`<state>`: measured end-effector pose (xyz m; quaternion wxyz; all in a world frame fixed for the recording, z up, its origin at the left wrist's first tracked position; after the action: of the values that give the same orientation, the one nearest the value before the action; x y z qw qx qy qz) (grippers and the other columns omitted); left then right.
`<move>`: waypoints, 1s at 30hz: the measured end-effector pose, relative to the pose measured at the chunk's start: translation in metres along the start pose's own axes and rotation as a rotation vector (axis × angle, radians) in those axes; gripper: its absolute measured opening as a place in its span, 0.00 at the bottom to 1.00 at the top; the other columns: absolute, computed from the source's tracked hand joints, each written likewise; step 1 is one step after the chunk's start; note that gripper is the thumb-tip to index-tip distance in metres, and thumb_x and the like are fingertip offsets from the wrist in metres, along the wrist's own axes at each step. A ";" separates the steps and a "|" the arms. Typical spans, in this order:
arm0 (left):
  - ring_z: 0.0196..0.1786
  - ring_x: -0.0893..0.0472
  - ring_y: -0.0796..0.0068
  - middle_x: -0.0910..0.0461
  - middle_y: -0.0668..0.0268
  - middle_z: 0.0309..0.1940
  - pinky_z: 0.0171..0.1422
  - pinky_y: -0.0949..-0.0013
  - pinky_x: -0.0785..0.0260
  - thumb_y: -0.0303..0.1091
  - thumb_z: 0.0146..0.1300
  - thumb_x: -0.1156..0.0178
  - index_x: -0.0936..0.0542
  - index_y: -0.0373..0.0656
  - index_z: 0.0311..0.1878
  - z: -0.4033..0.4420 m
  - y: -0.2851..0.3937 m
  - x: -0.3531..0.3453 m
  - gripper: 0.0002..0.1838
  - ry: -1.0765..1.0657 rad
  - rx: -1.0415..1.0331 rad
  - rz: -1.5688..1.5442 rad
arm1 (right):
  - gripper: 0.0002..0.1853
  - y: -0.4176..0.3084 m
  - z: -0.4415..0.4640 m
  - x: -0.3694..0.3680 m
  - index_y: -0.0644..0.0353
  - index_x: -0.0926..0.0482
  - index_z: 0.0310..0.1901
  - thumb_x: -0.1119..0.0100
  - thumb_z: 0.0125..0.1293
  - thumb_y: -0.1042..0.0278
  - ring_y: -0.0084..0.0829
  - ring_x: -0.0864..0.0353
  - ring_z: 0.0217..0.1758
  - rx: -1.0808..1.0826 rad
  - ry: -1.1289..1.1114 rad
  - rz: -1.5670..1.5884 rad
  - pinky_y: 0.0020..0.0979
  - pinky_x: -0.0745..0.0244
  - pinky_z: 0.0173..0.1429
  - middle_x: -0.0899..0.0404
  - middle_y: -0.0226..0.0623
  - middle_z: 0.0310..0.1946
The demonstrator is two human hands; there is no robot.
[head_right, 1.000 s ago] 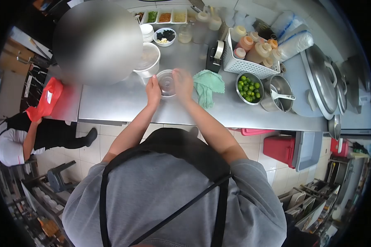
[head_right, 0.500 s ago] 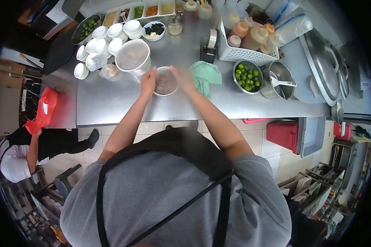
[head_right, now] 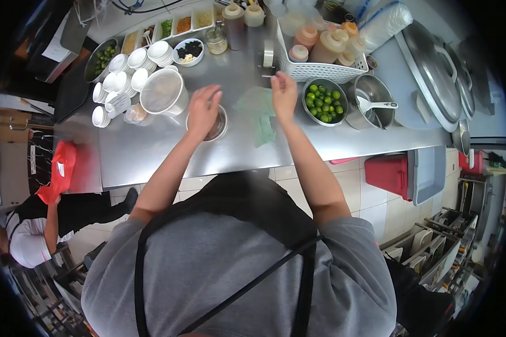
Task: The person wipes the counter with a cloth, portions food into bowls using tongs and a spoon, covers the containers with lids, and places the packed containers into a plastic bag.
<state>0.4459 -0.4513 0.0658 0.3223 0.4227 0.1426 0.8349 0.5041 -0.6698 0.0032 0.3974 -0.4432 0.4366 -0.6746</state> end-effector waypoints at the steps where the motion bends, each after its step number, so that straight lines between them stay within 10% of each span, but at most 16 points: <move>1: 0.39 0.24 0.60 0.23 0.56 0.37 0.45 0.65 0.34 0.36 0.59 0.49 0.23 0.39 0.44 0.004 -0.001 -0.029 0.14 -0.136 0.119 -0.166 | 0.19 0.022 0.012 0.004 0.61 0.23 0.41 0.45 0.56 0.54 0.31 0.24 0.40 -0.017 0.041 -0.069 0.30 0.31 0.42 0.22 0.41 0.35; 4: 0.44 0.25 0.68 0.23 0.61 0.41 0.48 0.68 0.36 0.36 0.58 0.49 0.23 0.37 0.41 0.007 0.003 -0.114 0.14 -0.620 0.697 -0.681 | 0.15 0.043 0.039 -0.010 0.60 0.23 0.41 0.45 0.56 0.60 0.27 0.24 0.39 -0.157 -0.055 -0.084 0.27 0.31 0.42 0.23 0.39 0.36; 7: 0.46 0.26 0.72 0.23 0.63 0.41 0.51 0.69 0.38 0.34 0.57 0.50 0.24 0.38 0.41 0.008 0.002 -0.149 0.12 -0.539 1.103 -1.020 | 0.14 0.034 0.036 -0.024 0.62 0.22 0.40 0.45 0.56 0.63 0.27 0.26 0.41 -0.329 -0.187 0.117 0.26 0.34 0.47 0.24 0.38 0.38; 16: 0.42 0.24 0.71 0.22 0.62 0.39 0.47 0.70 0.34 0.36 0.53 0.47 0.24 0.35 0.43 0.012 -0.004 -0.154 0.16 -0.497 1.189 -1.045 | 0.08 -0.044 -0.139 0.044 0.61 0.20 0.31 0.45 0.55 0.68 0.30 0.37 0.54 -0.247 -0.433 0.137 0.30 0.41 0.55 0.36 0.37 0.52; 18: 0.35 0.22 0.69 0.20 0.62 0.31 0.43 0.70 0.31 0.40 0.50 0.44 0.20 0.37 0.32 0.030 -0.005 -0.153 0.14 -0.591 0.632 -0.446 | 0.07 -0.046 -0.157 0.050 0.60 0.20 0.30 0.45 0.55 0.68 0.29 0.37 0.54 -0.269 -0.465 0.073 0.30 0.40 0.55 0.36 0.36 0.49; 21: 0.29 0.21 0.69 0.20 0.63 0.24 0.37 0.70 0.30 0.38 0.47 0.40 0.19 0.38 0.24 0.041 0.000 -0.148 0.12 -0.445 0.364 0.230 | 0.07 -0.043 -0.148 0.055 0.59 0.19 0.31 0.44 0.52 0.69 0.33 0.33 0.49 -0.251 -0.368 0.070 0.30 0.35 0.50 0.32 0.39 0.46; 24: 0.29 0.22 0.75 0.20 0.64 0.27 0.35 0.73 0.30 0.35 0.46 0.37 0.19 0.39 0.29 0.043 -0.017 -0.126 0.10 -0.477 0.288 0.117 | 0.06 -0.045 -0.146 0.046 0.59 0.19 0.29 0.42 0.52 0.68 0.31 0.32 0.47 -0.321 -0.372 0.183 0.28 0.36 0.48 0.27 0.38 0.39; 26: 0.28 0.23 0.79 0.20 0.66 0.28 0.32 0.76 0.30 0.34 0.48 0.37 0.20 0.40 0.33 0.030 -0.054 -0.093 0.10 -0.346 0.754 -0.681 | 0.07 -0.046 -0.145 0.031 0.59 0.20 0.26 0.41 0.51 0.66 0.31 0.31 0.45 -0.246 -0.440 0.210 0.27 0.36 0.47 0.26 0.37 0.33; 30: 0.26 0.23 0.80 0.20 0.66 0.28 0.29 0.76 0.31 0.31 0.50 0.38 0.21 0.40 0.36 0.014 -0.075 -0.009 0.09 -0.175 0.802 -0.663 | 0.14 -0.053 -0.145 -0.012 0.60 0.21 0.19 0.38 0.49 0.57 0.28 0.29 0.37 -0.149 -0.587 0.186 0.26 0.36 0.43 0.26 0.34 0.19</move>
<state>0.4925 -0.4013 0.0304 0.3927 0.5133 0.5495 0.5294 0.3629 -0.6080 0.0177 0.5328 -0.6049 0.3901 -0.4450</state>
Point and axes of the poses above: each hand's wrist, its own z-axis towards the middle knuckle, its own x-axis out of the back of the hand, y = z × x, the point moved 6 cm from there along z, towards the middle knuckle
